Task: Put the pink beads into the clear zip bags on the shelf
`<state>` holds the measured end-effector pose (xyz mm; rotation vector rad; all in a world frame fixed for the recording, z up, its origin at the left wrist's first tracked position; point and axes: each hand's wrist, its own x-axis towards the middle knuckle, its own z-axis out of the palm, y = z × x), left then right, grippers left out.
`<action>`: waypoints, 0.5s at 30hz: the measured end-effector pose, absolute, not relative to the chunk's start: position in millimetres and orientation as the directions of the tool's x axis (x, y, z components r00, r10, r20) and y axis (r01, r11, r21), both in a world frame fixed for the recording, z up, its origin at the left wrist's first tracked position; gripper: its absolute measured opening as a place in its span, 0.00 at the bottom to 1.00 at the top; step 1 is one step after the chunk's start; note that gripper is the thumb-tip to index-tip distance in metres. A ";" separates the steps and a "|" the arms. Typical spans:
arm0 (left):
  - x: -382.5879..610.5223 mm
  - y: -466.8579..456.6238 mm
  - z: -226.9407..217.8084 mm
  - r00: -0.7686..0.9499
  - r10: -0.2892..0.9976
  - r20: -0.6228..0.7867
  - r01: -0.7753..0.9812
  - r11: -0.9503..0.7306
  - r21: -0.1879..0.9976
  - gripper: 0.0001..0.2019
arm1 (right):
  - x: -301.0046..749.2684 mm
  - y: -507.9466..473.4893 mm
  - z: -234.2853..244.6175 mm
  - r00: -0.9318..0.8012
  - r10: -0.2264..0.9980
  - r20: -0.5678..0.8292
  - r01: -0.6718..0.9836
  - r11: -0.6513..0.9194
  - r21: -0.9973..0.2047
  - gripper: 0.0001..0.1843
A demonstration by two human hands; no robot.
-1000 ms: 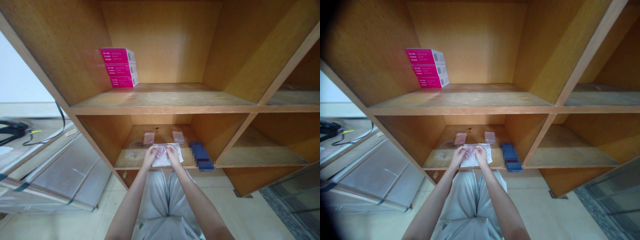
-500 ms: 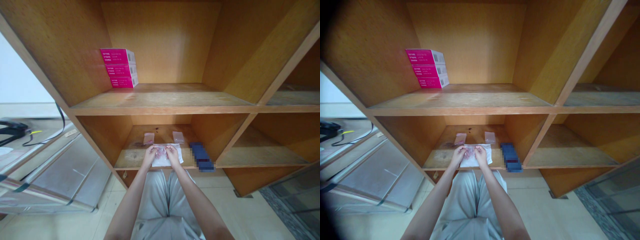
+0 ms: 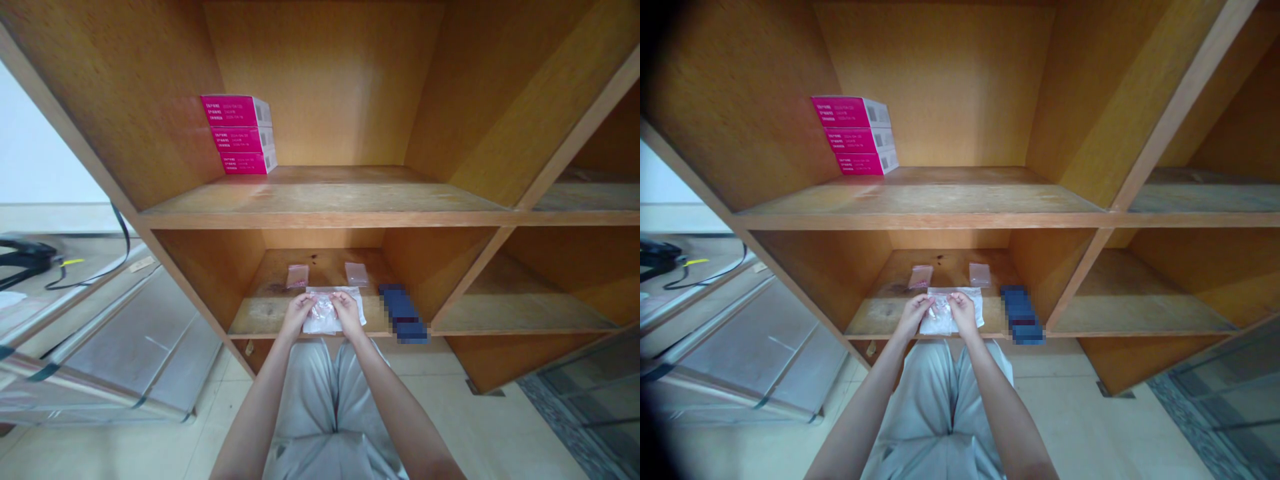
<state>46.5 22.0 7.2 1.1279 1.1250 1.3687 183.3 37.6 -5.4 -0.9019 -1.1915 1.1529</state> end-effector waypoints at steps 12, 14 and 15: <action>45.8 23.0 3.2 -0.130 0.989 0.077 -0.159 -0.098 0.982 0.08 | 181.4 39.9 -12.3 -0.006 0.976 0.220 -0.223 0.213 -0.951 0.08; 45.2 23.8 2.1 -0.133 0.989 0.070 -0.168 -0.092 0.981 0.08 | 181.3 40.1 -13.1 -0.010 0.976 0.218 -0.232 0.210 -0.950 0.07; 44.6 24.3 0.9 -0.133 0.989 0.067 -0.170 -0.089 0.981 0.08 | 181.3 40.0 -13.1 -0.008 0.977 0.213 -0.236 0.205 -0.950 0.07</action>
